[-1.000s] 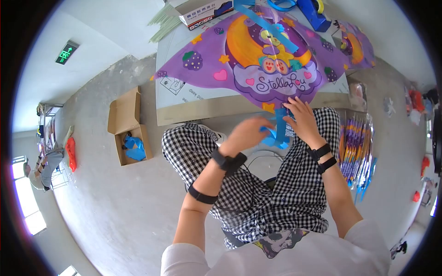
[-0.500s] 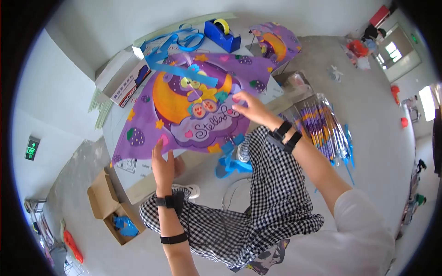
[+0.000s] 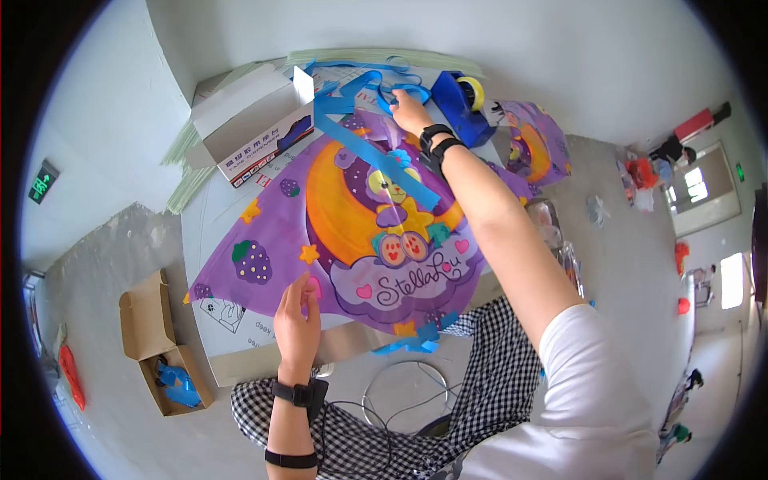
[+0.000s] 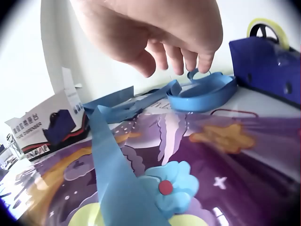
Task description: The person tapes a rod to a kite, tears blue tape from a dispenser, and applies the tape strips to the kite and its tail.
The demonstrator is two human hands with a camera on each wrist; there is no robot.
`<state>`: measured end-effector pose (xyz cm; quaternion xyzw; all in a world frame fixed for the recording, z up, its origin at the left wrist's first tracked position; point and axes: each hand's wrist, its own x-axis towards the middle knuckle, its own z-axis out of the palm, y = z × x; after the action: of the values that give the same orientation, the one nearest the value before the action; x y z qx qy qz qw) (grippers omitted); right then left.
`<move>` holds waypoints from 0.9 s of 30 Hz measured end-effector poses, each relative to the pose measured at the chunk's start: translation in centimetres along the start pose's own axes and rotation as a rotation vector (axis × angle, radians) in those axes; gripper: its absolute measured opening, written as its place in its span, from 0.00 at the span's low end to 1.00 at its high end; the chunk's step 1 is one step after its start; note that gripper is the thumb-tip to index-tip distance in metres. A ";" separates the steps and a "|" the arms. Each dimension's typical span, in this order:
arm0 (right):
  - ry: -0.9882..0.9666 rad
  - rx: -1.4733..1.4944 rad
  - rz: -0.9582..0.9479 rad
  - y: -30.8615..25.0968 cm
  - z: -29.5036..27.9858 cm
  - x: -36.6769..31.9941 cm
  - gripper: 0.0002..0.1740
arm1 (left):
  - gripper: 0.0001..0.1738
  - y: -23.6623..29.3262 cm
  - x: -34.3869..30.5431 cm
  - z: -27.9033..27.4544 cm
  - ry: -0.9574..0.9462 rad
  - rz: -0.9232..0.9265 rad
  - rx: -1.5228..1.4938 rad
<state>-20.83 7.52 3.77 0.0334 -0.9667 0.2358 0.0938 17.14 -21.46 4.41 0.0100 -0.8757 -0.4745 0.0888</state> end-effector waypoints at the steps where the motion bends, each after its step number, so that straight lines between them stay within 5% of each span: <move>1: 0.061 -0.066 0.086 -0.3 1.3 0.4 0.16 | 0.19 -0.4 0.0 -0.1 -0.002 -0.017 0.005; 4: -0.046 -0.441 0.098 -0.2 1.8 0.9 0.12 | 0.17 -1.1 0.3 -0.4 -0.031 -0.042 0.014; 7: 0.141 -0.400 0.045 0.2 2.0 1.2 0.10 | 0.16 -1.1 0.6 -0.6 -0.050 -0.049 0.007; 16: 0.129 0.058 0.302 2.2 -1.9 3.8 0.14 | 0.14 -1.4 0.6 -0.3 -0.035 -0.054 -0.034; 23: 0.184 0.575 0.304 3.7 -4.5 4.9 0.12 | 0.13 -1.4 0.8 0.1 -0.003 -0.013 -0.040; 27: 0.104 0.554 0.217 4.8 -6.0 6.3 0.13 | 0.12 -1.5 0.8 0.0 -0.001 -0.008 -0.040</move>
<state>-26.57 14.47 8.09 -0.0578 -0.8573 0.5007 0.1045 16.22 -22.31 3.30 0.0116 -0.8660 -0.4924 0.0867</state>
